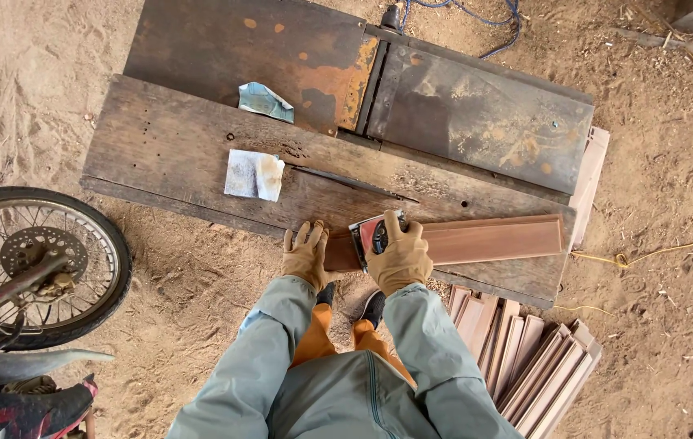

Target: Sanding a wooden board with an electric power sander in a workshop.

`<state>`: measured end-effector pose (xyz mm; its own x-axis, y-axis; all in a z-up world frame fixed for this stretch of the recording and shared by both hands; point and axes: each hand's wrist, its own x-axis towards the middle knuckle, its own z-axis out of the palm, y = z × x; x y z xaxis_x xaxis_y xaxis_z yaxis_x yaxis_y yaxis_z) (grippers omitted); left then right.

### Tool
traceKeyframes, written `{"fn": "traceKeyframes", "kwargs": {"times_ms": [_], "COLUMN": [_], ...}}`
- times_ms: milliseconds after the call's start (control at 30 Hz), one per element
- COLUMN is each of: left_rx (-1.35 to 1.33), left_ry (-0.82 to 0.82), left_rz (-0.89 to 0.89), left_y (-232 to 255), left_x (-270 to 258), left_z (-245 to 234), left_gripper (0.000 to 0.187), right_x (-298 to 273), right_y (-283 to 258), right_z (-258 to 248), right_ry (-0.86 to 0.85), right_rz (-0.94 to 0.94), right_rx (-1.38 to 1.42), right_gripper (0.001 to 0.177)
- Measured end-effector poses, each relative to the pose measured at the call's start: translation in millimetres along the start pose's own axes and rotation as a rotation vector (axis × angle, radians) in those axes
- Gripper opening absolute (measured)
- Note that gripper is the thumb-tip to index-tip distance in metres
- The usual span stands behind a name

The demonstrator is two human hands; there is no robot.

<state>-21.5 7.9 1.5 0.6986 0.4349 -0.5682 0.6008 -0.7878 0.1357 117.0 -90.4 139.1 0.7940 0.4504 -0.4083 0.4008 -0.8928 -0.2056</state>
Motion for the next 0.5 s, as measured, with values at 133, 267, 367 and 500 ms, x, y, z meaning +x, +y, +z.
{"fn": "traceKeyframes", "kwargs": {"times_ms": [133, 267, 367, 500], "left_rx": [0.013, 0.01, 0.014, 0.058], "left_ry": [-0.097, -0.03, -0.089, -0.117], "left_rz": [-0.027, -0.001, -0.058, -0.055], "left_y": [2, -1, 6, 9], "left_x": [-1, 1, -7, -5], "left_z": [-9, 3, -14, -13], "left_gripper": [0.119, 0.119, 0.119, 0.121], "right_x": [-8, -14, -11, -4], "right_y": [-7, -6, 9, 34], "right_z": [-1, 4, 14, 4], "right_ry": [-0.072, -0.062, -0.014, 0.014], "right_rz": [0.014, -0.004, -0.025, 0.004], "right_rx": [-0.001, -0.005, 0.006, 0.023], "right_gripper": [0.064, 0.065, 0.066, 0.065]}}
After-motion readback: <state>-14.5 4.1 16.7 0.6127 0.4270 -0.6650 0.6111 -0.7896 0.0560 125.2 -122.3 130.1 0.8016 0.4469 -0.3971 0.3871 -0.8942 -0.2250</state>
